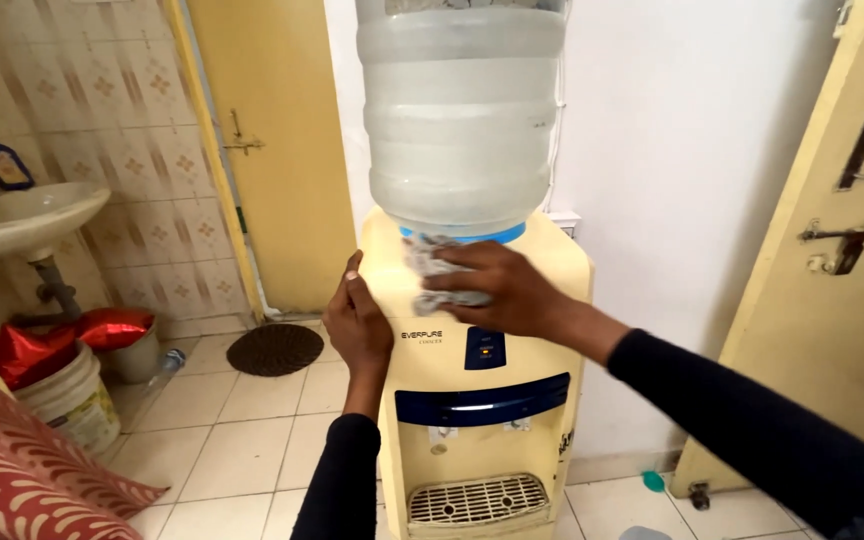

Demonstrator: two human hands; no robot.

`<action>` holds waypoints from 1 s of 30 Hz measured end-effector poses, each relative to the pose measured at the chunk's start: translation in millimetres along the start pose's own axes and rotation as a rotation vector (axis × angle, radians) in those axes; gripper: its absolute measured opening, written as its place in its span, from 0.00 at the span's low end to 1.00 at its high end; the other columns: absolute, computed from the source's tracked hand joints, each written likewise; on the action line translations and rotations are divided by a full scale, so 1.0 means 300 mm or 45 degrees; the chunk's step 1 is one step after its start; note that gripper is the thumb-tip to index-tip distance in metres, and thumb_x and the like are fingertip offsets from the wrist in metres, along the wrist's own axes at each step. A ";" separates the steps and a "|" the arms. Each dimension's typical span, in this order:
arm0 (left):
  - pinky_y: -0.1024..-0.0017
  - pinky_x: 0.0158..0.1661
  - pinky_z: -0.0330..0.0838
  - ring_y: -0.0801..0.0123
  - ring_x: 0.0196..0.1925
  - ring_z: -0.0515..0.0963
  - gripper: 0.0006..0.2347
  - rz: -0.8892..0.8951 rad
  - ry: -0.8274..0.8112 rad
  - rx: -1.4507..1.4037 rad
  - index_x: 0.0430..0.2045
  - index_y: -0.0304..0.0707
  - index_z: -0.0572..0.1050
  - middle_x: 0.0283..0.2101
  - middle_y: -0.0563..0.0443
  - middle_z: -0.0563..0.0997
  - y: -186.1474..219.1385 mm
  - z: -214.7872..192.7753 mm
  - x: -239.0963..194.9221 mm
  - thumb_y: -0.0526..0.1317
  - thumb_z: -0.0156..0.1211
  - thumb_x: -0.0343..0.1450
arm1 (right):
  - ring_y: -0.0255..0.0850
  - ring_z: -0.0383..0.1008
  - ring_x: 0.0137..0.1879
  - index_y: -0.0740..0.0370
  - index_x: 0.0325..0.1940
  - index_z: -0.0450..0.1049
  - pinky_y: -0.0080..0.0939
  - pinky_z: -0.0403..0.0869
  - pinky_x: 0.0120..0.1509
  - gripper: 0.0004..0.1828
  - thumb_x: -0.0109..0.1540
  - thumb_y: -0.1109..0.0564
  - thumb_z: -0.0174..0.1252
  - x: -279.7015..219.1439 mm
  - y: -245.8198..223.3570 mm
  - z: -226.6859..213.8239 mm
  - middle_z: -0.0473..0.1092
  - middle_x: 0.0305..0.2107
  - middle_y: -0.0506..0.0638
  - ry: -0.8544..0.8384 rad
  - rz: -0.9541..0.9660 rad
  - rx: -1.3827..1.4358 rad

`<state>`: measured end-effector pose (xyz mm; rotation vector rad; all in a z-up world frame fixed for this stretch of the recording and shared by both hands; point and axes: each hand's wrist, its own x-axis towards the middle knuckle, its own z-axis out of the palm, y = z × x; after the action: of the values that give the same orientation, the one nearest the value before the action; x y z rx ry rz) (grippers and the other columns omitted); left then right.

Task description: Cleaning the exterior surfaces of a water dispenser and its water bottle using a cloth.

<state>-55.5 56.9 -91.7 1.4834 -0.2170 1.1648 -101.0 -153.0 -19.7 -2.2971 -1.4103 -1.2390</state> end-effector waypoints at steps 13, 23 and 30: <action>0.69 0.36 0.72 0.69 0.31 0.81 0.21 -0.140 -0.049 0.048 0.55 0.38 0.79 0.26 0.48 0.83 0.042 -0.011 -0.010 0.49 0.40 0.79 | 0.62 0.65 0.65 0.58 0.73 0.59 0.58 0.67 0.66 0.35 0.64 0.48 0.58 -0.286 0.064 -0.126 0.61 0.63 0.65 0.095 0.447 -0.256; 0.69 0.46 0.76 0.64 0.45 0.85 0.21 -0.096 -0.051 -0.150 0.55 0.32 0.78 0.44 0.41 0.86 0.052 -0.005 -0.012 0.47 0.40 0.80 | 0.52 0.62 0.72 0.59 0.73 0.60 0.47 0.62 0.73 0.32 0.69 0.41 0.46 -0.190 0.309 -0.126 0.61 0.68 0.57 -0.136 1.244 0.302; 0.52 0.43 0.72 0.45 0.37 0.82 0.21 -0.170 -0.272 0.671 0.34 0.26 0.83 0.33 0.33 0.83 0.125 -0.038 0.097 0.47 0.47 0.78 | 0.50 0.60 0.75 0.55 0.78 0.55 0.47 0.61 0.75 0.33 0.70 0.44 0.42 -0.102 0.446 -0.087 0.60 0.71 0.57 -0.415 1.515 0.484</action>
<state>-73.4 68.4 -47.8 2.0552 0.0531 0.9959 -14.5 -258.6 9.5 -2.3826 -0.0971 -0.2127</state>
